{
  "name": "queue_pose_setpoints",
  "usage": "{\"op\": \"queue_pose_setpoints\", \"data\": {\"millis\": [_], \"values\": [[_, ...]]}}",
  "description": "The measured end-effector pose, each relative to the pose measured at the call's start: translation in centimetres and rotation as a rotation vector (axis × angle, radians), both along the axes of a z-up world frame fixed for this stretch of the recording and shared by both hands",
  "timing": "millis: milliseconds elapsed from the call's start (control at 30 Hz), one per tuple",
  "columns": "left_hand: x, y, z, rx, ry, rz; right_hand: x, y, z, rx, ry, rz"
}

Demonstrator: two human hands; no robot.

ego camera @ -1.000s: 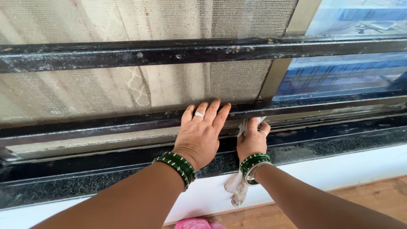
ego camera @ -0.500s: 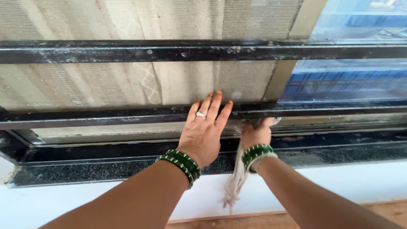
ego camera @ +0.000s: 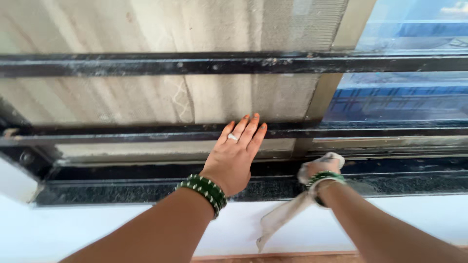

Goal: The person prepares a cleaning solution in a bucket using a mug and a cloth, then wipes the glass panes and the metal grill of a window with the wet cloth.

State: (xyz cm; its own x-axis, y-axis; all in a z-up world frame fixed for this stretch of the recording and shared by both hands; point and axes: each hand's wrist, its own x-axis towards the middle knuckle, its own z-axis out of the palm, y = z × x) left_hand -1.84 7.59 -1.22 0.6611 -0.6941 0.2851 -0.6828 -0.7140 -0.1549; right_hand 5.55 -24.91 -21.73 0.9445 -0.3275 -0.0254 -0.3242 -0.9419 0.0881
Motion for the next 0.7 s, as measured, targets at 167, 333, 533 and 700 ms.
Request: {"op": "queue_pose_setpoints", "data": {"millis": [167,333,533,700], "values": [[0.2,-0.6,0.3,-0.037,0.134,0.010,-0.7,2.1,2.3,0.348,-0.175,-0.195],[0.7,-0.4,0.4,0.034,0.115,0.025,0.2,11.1,0.7,0.754,-0.137,0.136],[0.3,-0.1,1.3,-0.011,0.240,0.029,-5.2,13.0,5.8,1.172,-0.641,-0.373],[-0.1,-0.8,2.2,0.028,0.307,0.067,-4.5,10.7,8.8,0.749,-0.945,-0.188]]}}
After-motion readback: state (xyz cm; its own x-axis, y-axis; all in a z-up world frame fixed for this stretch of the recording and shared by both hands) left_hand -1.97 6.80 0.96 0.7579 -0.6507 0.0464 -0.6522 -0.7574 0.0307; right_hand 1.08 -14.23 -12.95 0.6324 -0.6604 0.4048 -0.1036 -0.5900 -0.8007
